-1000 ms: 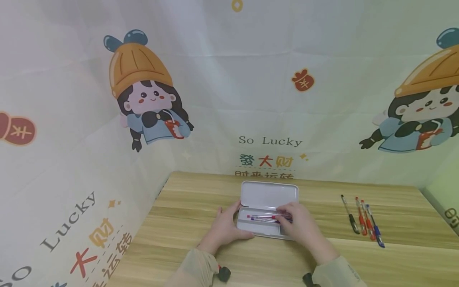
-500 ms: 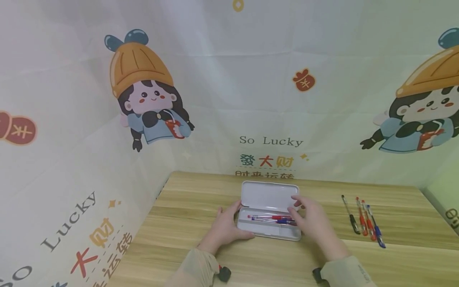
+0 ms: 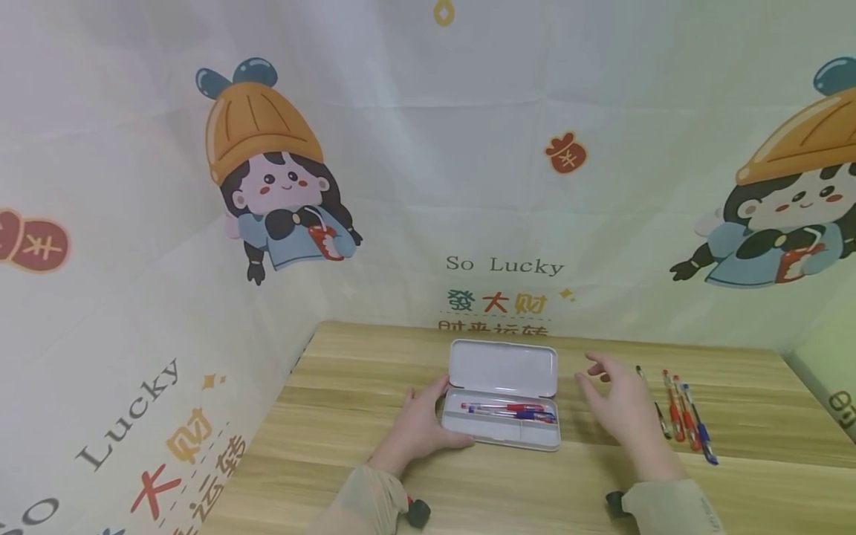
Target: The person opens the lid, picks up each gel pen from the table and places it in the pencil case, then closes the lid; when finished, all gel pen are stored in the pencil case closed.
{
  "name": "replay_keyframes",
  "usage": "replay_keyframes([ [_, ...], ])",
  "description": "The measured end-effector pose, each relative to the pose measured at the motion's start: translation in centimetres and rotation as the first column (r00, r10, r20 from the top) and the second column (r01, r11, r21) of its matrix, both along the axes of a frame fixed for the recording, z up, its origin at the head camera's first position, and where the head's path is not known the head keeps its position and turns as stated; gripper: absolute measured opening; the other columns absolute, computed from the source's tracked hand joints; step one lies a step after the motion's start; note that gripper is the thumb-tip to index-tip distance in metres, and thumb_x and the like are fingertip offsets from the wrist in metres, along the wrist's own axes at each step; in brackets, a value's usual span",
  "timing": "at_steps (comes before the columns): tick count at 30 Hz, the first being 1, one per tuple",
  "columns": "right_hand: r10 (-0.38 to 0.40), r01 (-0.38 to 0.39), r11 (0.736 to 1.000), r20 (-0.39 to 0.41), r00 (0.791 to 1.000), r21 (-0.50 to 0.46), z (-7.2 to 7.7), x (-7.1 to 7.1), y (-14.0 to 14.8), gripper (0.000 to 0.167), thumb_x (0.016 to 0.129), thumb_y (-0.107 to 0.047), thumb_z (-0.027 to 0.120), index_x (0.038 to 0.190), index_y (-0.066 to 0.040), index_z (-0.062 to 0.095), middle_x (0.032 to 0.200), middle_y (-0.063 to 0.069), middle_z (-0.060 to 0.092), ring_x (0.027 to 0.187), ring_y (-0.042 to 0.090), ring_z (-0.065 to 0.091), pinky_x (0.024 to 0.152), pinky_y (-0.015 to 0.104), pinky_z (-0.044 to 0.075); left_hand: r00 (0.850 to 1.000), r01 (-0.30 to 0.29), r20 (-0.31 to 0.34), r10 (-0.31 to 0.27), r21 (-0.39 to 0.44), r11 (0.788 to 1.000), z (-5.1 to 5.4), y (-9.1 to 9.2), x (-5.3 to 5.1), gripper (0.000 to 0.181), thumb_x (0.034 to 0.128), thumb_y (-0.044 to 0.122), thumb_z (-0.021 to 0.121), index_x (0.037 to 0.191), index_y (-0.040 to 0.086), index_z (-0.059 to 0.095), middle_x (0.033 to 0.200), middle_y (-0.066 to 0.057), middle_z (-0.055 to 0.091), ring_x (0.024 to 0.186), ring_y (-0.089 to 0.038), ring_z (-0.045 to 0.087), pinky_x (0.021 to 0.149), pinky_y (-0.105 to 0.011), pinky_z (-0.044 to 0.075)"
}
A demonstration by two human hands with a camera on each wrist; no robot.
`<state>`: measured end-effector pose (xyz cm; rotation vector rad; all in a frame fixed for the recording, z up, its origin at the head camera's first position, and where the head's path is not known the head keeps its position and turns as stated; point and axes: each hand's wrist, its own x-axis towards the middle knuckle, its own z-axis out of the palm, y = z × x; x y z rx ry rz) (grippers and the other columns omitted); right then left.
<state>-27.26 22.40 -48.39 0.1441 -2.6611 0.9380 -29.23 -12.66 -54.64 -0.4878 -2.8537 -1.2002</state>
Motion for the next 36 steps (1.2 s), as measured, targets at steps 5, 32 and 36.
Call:
replay_keyframes([
  [5, -0.075, 0.076, 0.997, -0.008, 0.997, 0.015, 0.1, 0.2, 2.1, 0.052, 0.109, -0.029, 0.067, 0.149, 0.003, 0.06, 0.127, 0.027, 0.075, 0.12, 0.051, 0.07, 0.096, 0.068, 0.06, 1.0, 0.001, -0.001, -0.001, -0.004, 1.0, -0.1, 0.0, -0.1, 0.124, 0.0655, 0.046, 0.105, 0.169, 0.019, 0.042, 0.167, -0.007, 0.058, 0.158, -0.031, 0.052, 0.14, -0.072, 0.006],
  [32, -0.222, 0.222, 0.975, 0.096, 0.97, 0.014, -1.3, 0.9, 9.9, 0.06, 0.114, -0.034, 0.054, 0.154, 0.011, 0.049, 0.136, 0.037, 0.066, 0.122, 0.059, 0.066, 0.093, 0.069, 0.06, 1.0, -0.002, -0.005, 0.002, 0.001, 1.0, -0.1, 0.0, -0.1, 0.126, 0.0639, 0.047, 0.105, 0.169, 0.019, 0.043, 0.167, -0.007, 0.057, 0.158, -0.032, 0.051, 0.14, -0.073, 0.007],
  [36, -0.248, 0.248, 0.969, 0.12, 0.961, 0.015, -1.6, 1.0, 10.8, 0.062, 0.115, -0.035, 0.053, 0.155, 0.012, 0.047, 0.141, 0.039, 0.063, 0.125, 0.061, 0.063, 0.093, 0.069, 0.06, 1.0, 0.0, -0.011, 0.0, -0.01, 1.0, -0.2, -0.1, -0.2, 0.125, 0.0643, 0.048, 0.105, 0.169, 0.019, 0.043, 0.166, -0.007, 0.058, 0.157, -0.031, 0.053, 0.139, -0.073, 0.009],
])
